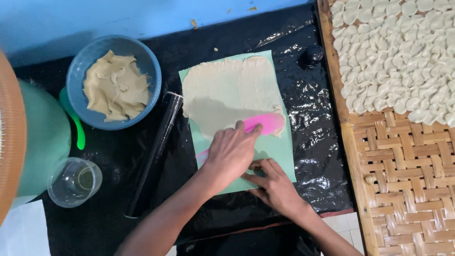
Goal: Spreading cracker dough on a plastic sheet, rolling it flat, and cutting circular shapes for drying.
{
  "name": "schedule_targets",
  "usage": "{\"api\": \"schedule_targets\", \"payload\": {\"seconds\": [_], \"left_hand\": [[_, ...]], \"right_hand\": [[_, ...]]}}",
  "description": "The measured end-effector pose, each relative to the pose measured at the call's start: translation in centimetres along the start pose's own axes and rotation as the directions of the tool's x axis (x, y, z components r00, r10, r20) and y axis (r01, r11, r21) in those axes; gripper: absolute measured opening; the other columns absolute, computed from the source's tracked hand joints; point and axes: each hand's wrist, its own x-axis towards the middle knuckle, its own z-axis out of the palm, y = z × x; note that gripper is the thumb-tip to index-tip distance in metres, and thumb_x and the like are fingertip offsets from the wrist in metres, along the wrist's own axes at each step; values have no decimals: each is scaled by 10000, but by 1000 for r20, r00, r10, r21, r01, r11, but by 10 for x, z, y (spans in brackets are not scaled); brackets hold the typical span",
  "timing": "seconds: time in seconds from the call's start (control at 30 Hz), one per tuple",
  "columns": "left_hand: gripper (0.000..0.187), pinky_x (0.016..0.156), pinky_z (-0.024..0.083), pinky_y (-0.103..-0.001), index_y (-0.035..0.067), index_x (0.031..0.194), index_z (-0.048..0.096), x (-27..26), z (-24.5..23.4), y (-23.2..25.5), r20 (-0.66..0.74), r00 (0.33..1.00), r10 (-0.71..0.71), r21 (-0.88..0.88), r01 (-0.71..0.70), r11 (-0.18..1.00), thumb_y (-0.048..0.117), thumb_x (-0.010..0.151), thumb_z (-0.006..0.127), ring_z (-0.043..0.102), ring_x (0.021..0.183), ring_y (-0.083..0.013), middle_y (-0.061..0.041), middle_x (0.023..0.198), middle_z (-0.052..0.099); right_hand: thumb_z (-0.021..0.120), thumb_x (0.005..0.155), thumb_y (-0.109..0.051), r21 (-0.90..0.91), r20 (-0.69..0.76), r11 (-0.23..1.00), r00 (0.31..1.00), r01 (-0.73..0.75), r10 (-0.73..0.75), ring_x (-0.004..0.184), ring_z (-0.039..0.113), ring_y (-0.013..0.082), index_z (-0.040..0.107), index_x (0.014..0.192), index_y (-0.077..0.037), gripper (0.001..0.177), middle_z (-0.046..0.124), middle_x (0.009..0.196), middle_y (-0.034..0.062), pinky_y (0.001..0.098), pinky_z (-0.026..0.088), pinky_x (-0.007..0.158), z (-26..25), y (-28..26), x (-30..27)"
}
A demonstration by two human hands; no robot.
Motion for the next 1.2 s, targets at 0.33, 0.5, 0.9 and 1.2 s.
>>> {"api": "schedule_targets", "payload": {"seconds": [0.33,0.5,0.9,1.2], "left_hand": [[620,631,561,-441,56,1477,502,-10,44,7,-33,999,-11,66,13,998,118,870,607,690,808,-355,-257,1089,617],[603,652,555,-464,72,1433,536,-30,-6,8,-55,998,14,-33,-15,999,128,836,600,698,810,-344,-232,1087,628],[605,611,580,-422,36,1448,524,-29,38,4,-43,999,-32,7,33,999,133,856,603,706,821,-345,-260,1091,630],[525,580,574,-395,16,1360,588,-17,45,0,-179,983,-31,35,37,999,149,854,621,715,770,-317,-226,1012,659]], "right_hand": [[830,706,-174,-45,6,998,999,-52,53,1065,547,366,776,942,-82,259,579,1167,149,457,479,942,19,4,-3],[795,707,-146,-2,-47,1000,999,19,-19,1088,555,373,789,996,-57,303,587,1195,165,464,484,930,10,-6,2],[812,707,-124,-7,-18,1000,1000,-23,23,1053,566,362,785,926,-73,226,600,1162,149,456,499,903,14,-5,0],[839,690,-139,-43,-22,998,999,-45,44,996,551,368,781,922,-65,251,588,1104,157,466,487,876,19,-3,-1]]}}
